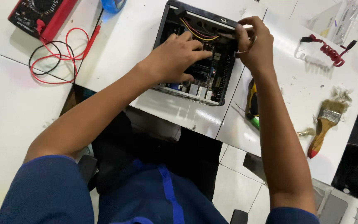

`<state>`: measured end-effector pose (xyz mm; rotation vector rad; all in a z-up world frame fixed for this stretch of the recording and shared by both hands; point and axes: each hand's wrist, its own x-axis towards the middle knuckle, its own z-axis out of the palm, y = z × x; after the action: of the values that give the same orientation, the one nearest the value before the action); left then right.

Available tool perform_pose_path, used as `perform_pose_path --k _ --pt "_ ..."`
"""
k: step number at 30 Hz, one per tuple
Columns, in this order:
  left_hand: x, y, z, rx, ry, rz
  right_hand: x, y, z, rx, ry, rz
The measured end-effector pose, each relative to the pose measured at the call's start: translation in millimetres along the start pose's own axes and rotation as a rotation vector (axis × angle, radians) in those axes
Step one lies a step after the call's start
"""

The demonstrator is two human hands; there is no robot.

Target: The person works on an open computer case placed on a white workbench. They use a screwdriver to tighten screws on the motherboard and case, and handle internal components and wires with their hands.

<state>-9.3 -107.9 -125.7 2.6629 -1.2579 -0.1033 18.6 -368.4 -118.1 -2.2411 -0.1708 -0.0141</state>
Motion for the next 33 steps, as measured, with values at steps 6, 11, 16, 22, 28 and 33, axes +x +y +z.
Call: perform_pose_path --k 6,11,16,22,28,33 --pt "3.7 -6.0 2.2 0.053 0.054 0.071 -5.5 16.4 37.6 -0.102 0.254 -0.158" --pt "6.1 -19.8 9.8 0.049 0.107 0.161 -4.7 20.4 39.3 -0.105 0.252 -0.173" --pt "16.0 -25.1 2.0 0.059 0.059 0.212 -3.2 23.0 40.1 -0.127 0.262 -0.174" --pt "13.9 -27.3 2.1 0.129 0.104 0.274 1.2 11.8 42.0 -0.105 0.241 -0.204" --pt "8.9 -21.9 12.2 0.116 0.152 0.234 0.8 15.5 44.2 -0.135 0.258 -0.214" --pt "0.3 -7.2 10.0 0.065 0.155 0.180 2.0 22.9 46.7 -0.155 0.291 -0.200"
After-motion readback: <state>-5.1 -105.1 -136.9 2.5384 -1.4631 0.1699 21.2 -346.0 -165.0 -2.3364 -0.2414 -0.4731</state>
